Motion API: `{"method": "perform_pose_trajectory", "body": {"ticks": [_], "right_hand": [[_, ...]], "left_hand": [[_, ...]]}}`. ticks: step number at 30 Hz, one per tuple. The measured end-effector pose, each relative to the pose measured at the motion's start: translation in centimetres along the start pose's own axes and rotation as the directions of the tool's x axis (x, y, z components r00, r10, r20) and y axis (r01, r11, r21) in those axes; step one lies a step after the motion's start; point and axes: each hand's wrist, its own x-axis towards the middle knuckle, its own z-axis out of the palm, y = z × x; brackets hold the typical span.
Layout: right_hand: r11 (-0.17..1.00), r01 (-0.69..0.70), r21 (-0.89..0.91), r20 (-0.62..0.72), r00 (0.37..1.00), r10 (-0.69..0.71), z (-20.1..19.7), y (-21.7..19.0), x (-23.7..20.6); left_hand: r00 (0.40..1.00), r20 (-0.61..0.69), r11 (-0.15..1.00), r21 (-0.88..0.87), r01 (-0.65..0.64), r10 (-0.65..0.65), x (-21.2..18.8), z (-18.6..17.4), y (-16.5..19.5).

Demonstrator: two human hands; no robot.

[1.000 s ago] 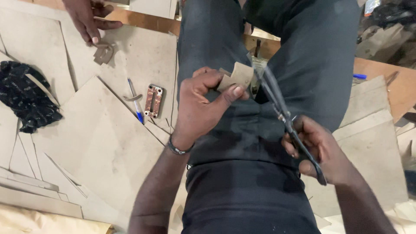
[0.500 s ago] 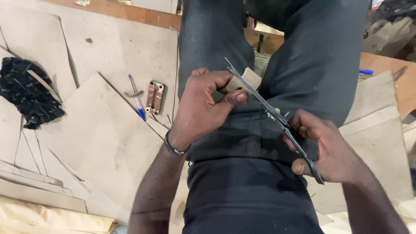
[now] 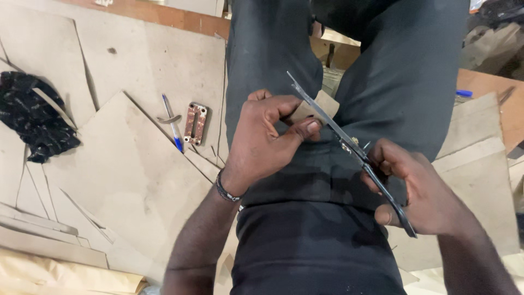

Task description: The person uses large shears to cut a small rectangular piece of cardboard, following a drawn outline. They rotate the piece and make several cuts to shape it, then place the finished piece on the work surface.

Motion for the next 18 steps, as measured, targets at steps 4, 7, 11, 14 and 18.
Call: {"method": "perform_pose_trajectory", "body": {"ticks": [4,7,11,14,18], "right_hand": [[0.999,-0.037,-0.013,0.003,0.999,0.037,-0.1,0.7,-0.2],[1.000,-0.009,-0.024,-0.013,1.000,0.009,-0.3,1.9,-0.4],[0.998,-0.006,-0.056,-0.001,1.000,0.006,-0.5,3.3,-0.3],[0.998,0.014,-0.064,-0.036,0.999,-0.016,-0.3,3.6,-0.1],[0.999,0.037,0.016,0.008,0.999,-0.037,-0.4,3.2,-0.2]], "left_hand": [[1.000,-0.003,1.000,0.011,0.013,-0.013,0.1,0.2,-0.3],[1.000,-0.007,0.999,0.033,0.001,-0.001,0.0,0.2,-0.5],[1.000,-0.012,0.999,0.029,-0.019,0.020,0.0,0.2,-0.5],[1.000,0.003,1.000,0.000,-0.031,0.031,0.1,0.1,-0.6],[0.999,0.022,0.999,-0.017,-0.039,0.039,0.1,0.0,-0.7]]}}
